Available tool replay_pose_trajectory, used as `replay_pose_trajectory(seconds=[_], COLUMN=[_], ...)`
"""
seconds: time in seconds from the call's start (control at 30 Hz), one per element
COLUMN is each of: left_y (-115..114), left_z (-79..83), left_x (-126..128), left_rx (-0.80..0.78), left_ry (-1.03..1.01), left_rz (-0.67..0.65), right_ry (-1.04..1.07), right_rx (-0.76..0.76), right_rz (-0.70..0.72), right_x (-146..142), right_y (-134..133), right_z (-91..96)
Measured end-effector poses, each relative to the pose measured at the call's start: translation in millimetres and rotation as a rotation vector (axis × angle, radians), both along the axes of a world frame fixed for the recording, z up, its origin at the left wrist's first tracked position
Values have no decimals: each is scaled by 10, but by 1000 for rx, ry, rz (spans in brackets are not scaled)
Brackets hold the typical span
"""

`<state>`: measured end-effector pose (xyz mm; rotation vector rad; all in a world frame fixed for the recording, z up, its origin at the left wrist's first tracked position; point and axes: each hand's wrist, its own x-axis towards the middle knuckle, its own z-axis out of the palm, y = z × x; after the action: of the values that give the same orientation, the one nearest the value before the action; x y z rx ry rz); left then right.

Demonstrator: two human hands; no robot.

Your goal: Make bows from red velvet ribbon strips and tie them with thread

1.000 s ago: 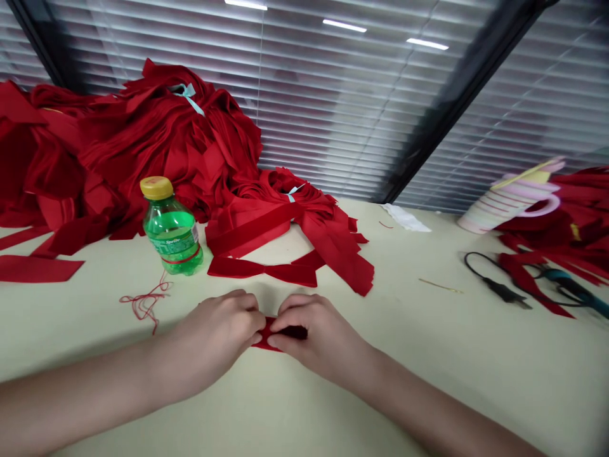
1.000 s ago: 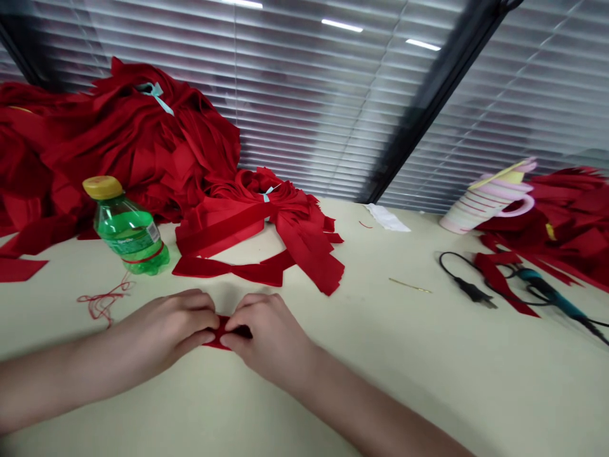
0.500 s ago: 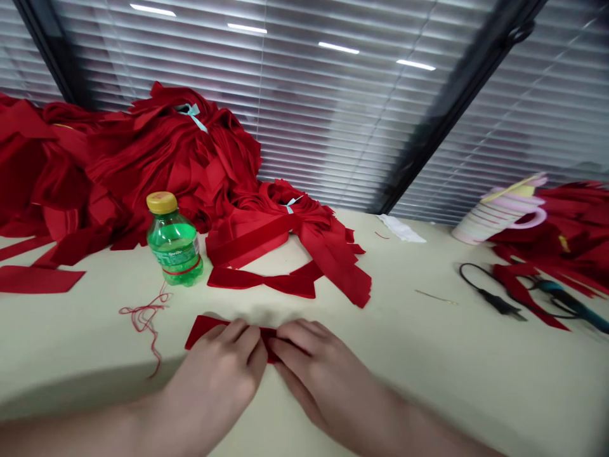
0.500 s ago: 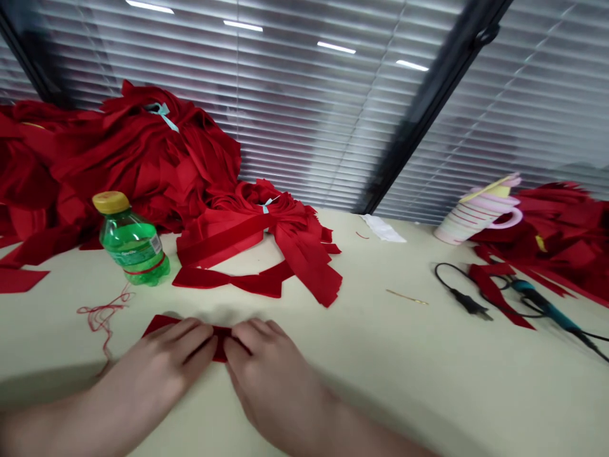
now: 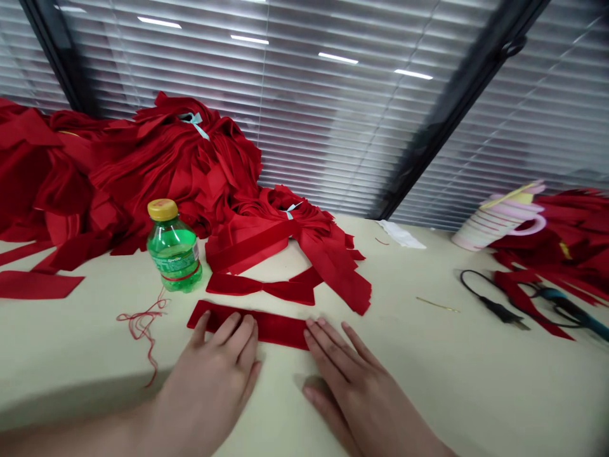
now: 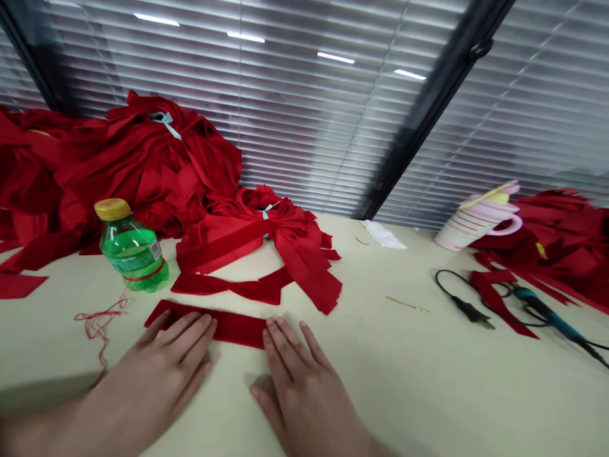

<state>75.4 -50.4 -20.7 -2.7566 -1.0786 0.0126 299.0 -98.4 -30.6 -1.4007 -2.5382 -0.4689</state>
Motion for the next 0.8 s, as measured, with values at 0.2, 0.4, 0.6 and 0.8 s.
replay_pose_trajectory(seconds=[0.2,0.4,0.6,0.8], left_y=[-77,34,64,56], left_z=[133,29,-66,-36], left_x=[-5,-39,-53,-34], left_rx=[-228,-216,-154,-154], left_ry=[38,-41,-93,-96], left_rz=[61,39,17,27], right_ry=[-51,-46,-37,96], right_rx=[28,1,-41,-64], right_rz=[-23,-99,-142,-173], right_x=[-51,-31,-12,-8], right_y=[-66,0,17,2], right_z=[-15,-11,-15,-19])
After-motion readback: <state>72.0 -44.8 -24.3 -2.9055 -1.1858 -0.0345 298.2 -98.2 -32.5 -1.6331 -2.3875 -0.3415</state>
